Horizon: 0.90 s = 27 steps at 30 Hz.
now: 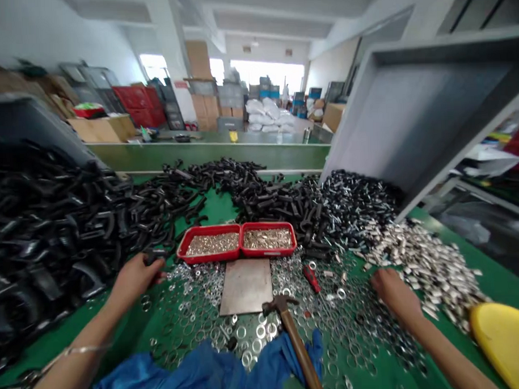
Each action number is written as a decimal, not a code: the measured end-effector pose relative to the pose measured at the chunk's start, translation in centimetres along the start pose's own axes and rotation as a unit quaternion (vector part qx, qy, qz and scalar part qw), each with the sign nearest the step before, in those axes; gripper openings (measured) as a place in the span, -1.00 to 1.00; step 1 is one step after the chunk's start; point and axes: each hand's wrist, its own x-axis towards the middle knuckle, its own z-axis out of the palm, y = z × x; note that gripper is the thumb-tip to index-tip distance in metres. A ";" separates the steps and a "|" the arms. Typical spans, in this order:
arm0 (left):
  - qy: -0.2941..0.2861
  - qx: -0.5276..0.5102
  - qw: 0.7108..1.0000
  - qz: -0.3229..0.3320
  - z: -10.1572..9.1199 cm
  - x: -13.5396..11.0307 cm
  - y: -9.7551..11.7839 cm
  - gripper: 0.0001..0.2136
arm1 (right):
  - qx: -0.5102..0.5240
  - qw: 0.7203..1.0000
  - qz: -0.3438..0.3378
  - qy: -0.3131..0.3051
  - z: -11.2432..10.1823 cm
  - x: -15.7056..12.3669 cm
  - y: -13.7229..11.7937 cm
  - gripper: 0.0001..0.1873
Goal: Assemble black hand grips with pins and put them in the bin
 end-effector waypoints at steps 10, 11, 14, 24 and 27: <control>-0.170 -0.545 0.821 0.026 12.5 -8.0 9.0 -0.60 | 0.367 0.930 0.026 0.011 -0.9 5.0 -4.2 -0.77; -0.188 -0.550 0.813 0.027 14.0 -8.4 9.6 -0.61 | 0.417 0.908 0.042 -0.020 -1.4 4.9 -6.6 -0.70; -0.251 -0.531 0.809 0.038 18.5 -9.4 10.1 -0.58 | 0.528 0.841 0.028 -0.112 -1.8 3.2 -14.6 -0.59; -0.261 -0.427 0.864 0.046 22.4 -10.4 7.5 -0.65 | 0.622 0.746 -0.003 -0.238 1.7 -1.7 -29.4 -0.44; -0.217 -0.428 0.877 0.025 22.2 -9.8 7.7 -0.68 | 0.643 0.713 0.010 -0.281 2.4 -1.9 -29.7 -0.40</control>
